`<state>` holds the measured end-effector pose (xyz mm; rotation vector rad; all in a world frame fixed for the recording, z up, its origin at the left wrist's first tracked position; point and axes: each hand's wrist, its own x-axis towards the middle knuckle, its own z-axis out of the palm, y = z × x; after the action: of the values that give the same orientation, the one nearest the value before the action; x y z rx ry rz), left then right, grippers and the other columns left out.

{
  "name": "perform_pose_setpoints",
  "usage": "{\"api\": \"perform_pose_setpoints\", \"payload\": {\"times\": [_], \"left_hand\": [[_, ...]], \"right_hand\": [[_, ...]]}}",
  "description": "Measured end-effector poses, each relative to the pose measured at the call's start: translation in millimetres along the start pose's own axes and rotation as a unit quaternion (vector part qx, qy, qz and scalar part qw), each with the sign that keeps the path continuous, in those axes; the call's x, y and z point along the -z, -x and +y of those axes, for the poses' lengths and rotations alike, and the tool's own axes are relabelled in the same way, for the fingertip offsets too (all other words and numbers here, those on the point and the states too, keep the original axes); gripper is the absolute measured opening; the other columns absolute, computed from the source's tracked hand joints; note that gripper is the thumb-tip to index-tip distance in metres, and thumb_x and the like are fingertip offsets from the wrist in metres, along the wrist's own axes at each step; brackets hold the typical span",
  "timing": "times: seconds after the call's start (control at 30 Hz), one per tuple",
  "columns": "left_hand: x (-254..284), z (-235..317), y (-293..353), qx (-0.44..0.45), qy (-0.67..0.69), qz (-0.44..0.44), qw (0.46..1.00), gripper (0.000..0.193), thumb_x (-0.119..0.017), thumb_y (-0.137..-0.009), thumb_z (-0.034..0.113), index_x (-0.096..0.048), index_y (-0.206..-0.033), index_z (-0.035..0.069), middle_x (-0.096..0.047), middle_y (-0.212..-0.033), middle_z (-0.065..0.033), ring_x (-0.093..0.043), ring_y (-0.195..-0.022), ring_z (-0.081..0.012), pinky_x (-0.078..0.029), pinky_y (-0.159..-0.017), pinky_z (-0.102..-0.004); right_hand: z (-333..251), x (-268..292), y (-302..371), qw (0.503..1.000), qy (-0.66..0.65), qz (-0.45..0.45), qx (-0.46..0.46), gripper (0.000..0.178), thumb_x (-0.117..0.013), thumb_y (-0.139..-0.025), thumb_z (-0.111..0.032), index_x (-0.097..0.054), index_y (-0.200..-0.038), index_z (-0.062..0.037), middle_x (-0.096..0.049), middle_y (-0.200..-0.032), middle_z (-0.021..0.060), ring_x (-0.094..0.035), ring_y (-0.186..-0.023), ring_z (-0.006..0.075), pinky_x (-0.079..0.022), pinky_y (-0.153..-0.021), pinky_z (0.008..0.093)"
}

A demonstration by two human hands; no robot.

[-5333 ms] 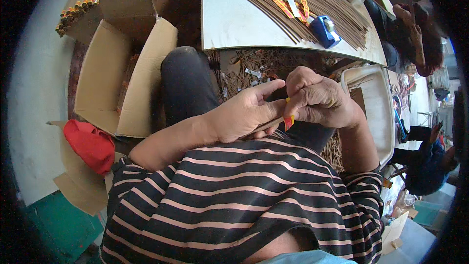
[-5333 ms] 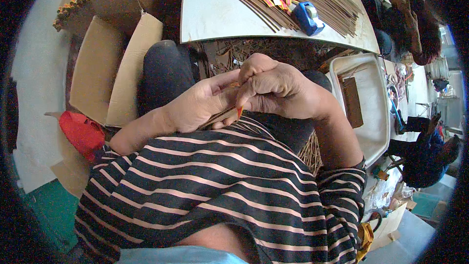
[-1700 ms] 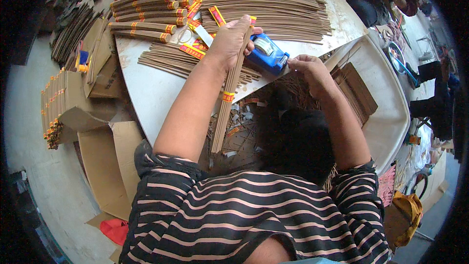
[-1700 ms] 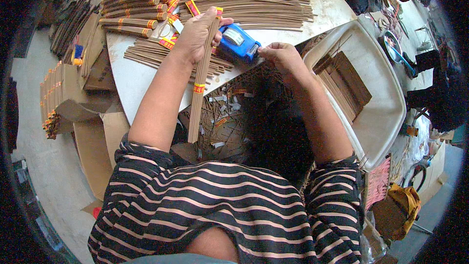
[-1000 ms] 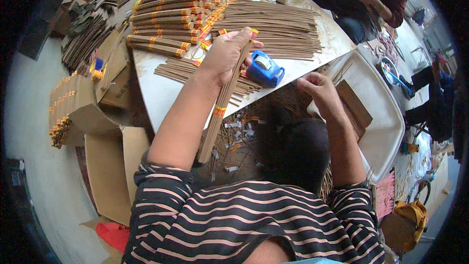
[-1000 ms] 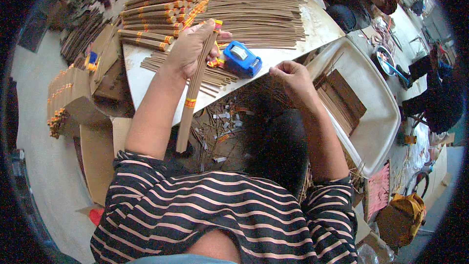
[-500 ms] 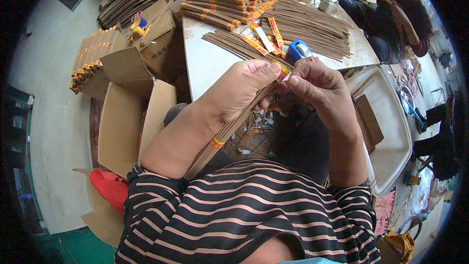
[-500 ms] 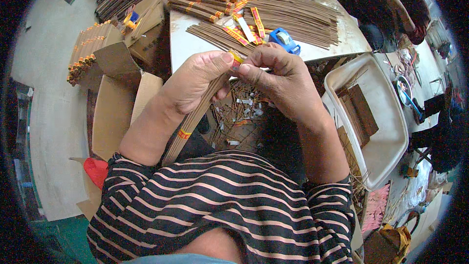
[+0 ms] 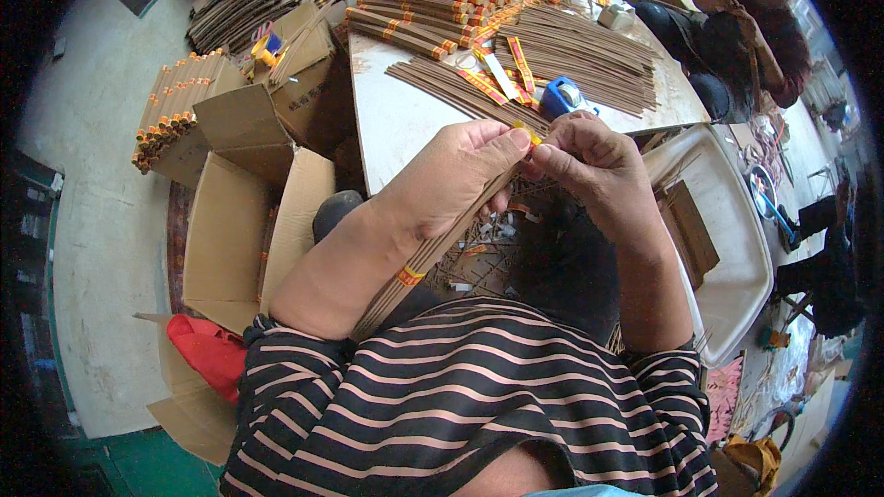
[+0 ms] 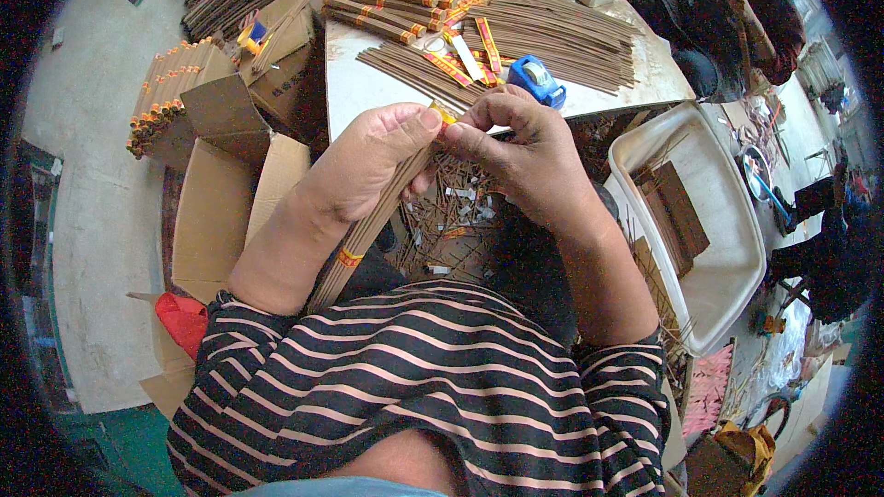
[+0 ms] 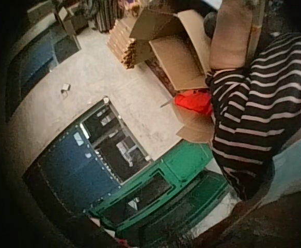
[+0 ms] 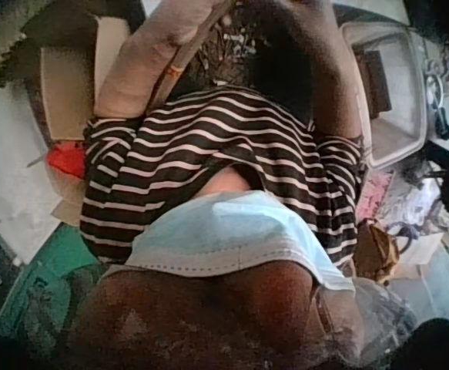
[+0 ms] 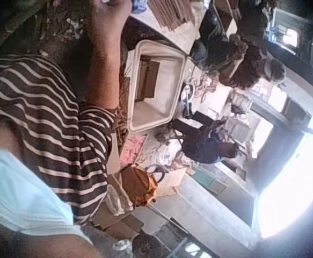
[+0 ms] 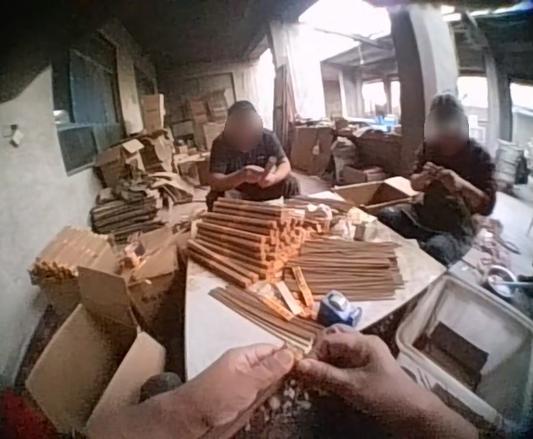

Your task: The person gathers thin wooden sticks, aligns them into bundles, and secures each bundle with a small paper wrapper. The person places completed bundles into a nearby cardboard box.

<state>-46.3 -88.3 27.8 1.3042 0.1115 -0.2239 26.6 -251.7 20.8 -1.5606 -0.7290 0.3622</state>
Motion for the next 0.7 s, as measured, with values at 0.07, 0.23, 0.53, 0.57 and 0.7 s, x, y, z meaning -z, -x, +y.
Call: {"api": "perform_pose_setpoints", "payload": {"times": [0.07,0.23,0.53,0.57,0.7], "left_hand": [[0,-4,-1,-0.003,-0.005,0.003,1.000,0.026,-0.048,-0.092,0.029,-0.055,-0.093,0.004,-0.055,-0.070,0.0004,-0.050,-0.048,-0.0042,-0.038,-0.041,-0.0147],[-4,-3,1,0.001,0.018,0.014,1.000,0.025,-0.049,-0.091,0.030,-0.054,-0.090,0.006,-0.054,-0.064,0.0014,-0.052,-0.047,-0.0052,-0.041,-0.040,-0.0153],[-3,-4,5,0.013,0.025,0.015,0.999,0.027,-0.047,-0.092,0.028,-0.056,-0.091,0.003,-0.056,-0.071,-0.0014,-0.050,-0.049,-0.0037,-0.039,-0.040,-0.0140],[-4,-2,6,0.012,0.029,0.018,0.999,0.027,-0.047,-0.092,0.028,-0.056,-0.090,0.003,-0.056,-0.071,-0.0017,-0.050,-0.049,-0.0037,-0.039,-0.040,-0.0140],[-1,-3,6,0.011,0.047,-0.003,0.999,0.027,-0.046,-0.092,0.028,-0.056,-0.095,0.003,-0.059,-0.071,-0.0036,-0.054,-0.049,-0.0068,-0.040,-0.040,-0.0171]], "right_hand": [[0,0,1,1.000,0.012,0.009,0.004,0.018,-0.070,-0.076,-0.015,-0.061,-0.074,0.0002,-0.052,-0.075,0.0019,-0.048,-0.072,0.0090,-0.040,-0.065,0.0221],[1,-1,2,0.999,0.039,0.035,-0.013,0.020,-0.071,-0.076,-0.017,-0.061,-0.072,0.0008,-0.052,-0.074,0.0034,-0.050,-0.071,0.0094,-0.041,-0.063,0.0231],[-13,-2,6,0.986,0.163,0.015,-0.009,0.024,-0.068,-0.079,-0.020,-0.058,-0.076,0.0017,-0.055,-0.072,0.0030,-0.051,-0.066,0.0087,-0.041,-0.059,0.0218],[-13,-2,6,0.986,0.165,0.016,0.001,0.024,-0.068,-0.079,-0.020,-0.059,-0.076,0.0016,-0.055,-0.071,0.0027,-0.051,-0.066,0.0083,-0.041,-0.058,0.0218],[-8,-5,5,0.989,0.146,0.026,0.002,0.024,-0.070,-0.078,-0.020,-0.058,-0.076,0.0012,-0.055,-0.068,0.0014,-0.051,-0.065,0.0067,-0.041,-0.057,0.0213]]}}
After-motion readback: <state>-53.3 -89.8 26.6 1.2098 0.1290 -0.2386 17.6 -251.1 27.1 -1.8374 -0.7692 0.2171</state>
